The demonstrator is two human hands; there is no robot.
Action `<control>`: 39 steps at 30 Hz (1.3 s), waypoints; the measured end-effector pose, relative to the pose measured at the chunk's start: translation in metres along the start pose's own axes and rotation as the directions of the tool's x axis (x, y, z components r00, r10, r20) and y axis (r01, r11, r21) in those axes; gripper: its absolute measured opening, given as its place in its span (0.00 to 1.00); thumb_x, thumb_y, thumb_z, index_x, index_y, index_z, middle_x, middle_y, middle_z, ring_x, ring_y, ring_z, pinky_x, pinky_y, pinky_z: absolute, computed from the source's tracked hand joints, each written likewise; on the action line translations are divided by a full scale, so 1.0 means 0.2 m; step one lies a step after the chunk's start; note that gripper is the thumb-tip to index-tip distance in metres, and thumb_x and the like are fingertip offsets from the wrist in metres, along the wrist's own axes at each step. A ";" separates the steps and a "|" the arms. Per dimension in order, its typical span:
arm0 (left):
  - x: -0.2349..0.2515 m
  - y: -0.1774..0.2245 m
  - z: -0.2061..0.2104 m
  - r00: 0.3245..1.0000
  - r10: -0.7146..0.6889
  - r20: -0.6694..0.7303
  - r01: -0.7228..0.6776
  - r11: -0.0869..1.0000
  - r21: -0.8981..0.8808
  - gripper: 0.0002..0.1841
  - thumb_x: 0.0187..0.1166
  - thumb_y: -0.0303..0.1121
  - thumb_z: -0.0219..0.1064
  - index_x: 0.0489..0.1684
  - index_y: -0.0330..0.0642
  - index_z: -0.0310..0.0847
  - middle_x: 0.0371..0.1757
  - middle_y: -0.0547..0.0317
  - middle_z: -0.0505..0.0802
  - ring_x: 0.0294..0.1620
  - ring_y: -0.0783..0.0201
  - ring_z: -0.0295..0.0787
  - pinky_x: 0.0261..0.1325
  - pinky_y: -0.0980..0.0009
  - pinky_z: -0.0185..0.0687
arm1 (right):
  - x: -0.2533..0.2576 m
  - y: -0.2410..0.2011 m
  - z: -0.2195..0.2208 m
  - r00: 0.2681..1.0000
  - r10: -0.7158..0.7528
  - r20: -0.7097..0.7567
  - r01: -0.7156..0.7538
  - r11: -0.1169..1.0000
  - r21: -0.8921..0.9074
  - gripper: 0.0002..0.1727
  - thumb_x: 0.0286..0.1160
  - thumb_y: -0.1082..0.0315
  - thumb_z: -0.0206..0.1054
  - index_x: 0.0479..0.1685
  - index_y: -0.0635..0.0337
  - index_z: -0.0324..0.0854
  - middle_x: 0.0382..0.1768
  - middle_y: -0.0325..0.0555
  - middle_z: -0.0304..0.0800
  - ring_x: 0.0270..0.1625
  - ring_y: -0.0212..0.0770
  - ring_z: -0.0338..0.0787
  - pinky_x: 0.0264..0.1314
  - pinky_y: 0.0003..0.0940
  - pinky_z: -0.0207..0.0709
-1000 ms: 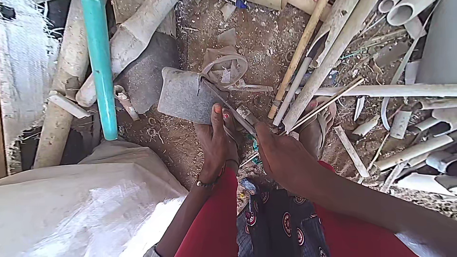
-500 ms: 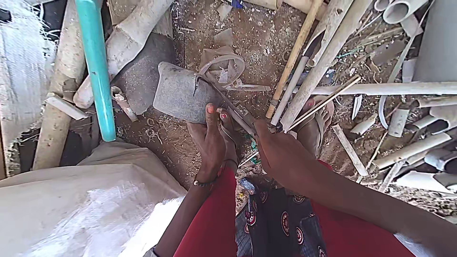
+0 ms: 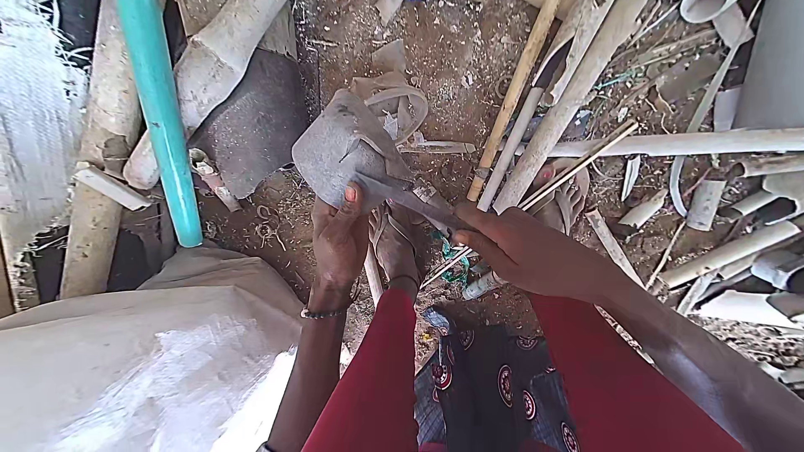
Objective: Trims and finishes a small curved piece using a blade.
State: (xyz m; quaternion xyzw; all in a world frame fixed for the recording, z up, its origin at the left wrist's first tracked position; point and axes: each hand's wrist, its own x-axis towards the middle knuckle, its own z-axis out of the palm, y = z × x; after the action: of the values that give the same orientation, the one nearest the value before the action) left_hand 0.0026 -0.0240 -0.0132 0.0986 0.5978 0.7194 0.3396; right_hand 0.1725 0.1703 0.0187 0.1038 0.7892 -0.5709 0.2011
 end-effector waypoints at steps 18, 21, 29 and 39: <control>-0.03 -0.02 0.17 0.986 -0.024 -0.166 0.047 0.990 0.135 0.18 0.89 0.38 0.60 0.72 0.47 0.65 0.63 0.65 0.88 0.67 0.67 0.85 0.77 0.59 0.78 | 0.02 -0.16 0.11 0.944 0.285 -0.164 -0.326 0.872 -0.365 0.21 0.90 0.66 0.56 0.77 0.59 0.66 0.21 0.50 0.82 0.30 0.57 0.90 0.31 0.50 0.80; -0.04 -0.02 0.20 0.982 -0.025 -0.186 0.067 0.973 0.223 0.20 0.88 0.38 0.63 0.73 0.44 0.65 0.61 0.64 0.88 0.65 0.67 0.86 0.75 0.61 0.81 | 0.06 -0.21 0.10 0.912 0.389 -0.130 -0.408 0.832 -0.376 0.25 0.82 0.74 0.62 0.78 0.59 0.63 0.25 0.52 0.84 0.35 0.59 0.92 0.34 0.49 0.81; -0.08 -0.14 0.25 0.915 -0.062 -0.398 0.184 0.943 0.276 0.19 0.88 0.32 0.60 0.74 0.40 0.65 0.59 0.58 0.88 0.61 0.68 0.88 0.70 0.64 0.83 | 0.12 -0.24 0.07 0.881 0.471 0.051 -0.429 0.840 -0.332 0.21 0.86 0.72 0.59 0.75 0.57 0.63 0.38 0.54 0.86 0.46 0.58 0.92 0.44 0.50 0.83; -0.02 -0.11 0.17 0.984 0.039 -0.175 0.013 0.958 0.286 0.14 0.87 0.33 0.62 0.66 0.44 0.70 0.55 0.66 0.90 0.61 0.69 0.88 0.72 0.62 0.82 | 0.07 -0.12 -0.01 0.942 0.329 0.068 -0.322 0.942 -0.096 0.16 0.95 0.58 0.51 0.71 0.55 0.67 0.25 0.44 0.75 0.26 0.42 0.81 0.30 0.38 0.76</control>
State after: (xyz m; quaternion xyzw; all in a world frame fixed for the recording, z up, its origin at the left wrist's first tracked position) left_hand 0.0322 0.0023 -0.0232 0.0857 0.7230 0.6334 0.2620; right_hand 0.1498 0.1632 0.0331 0.2004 0.7754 -0.5000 0.3296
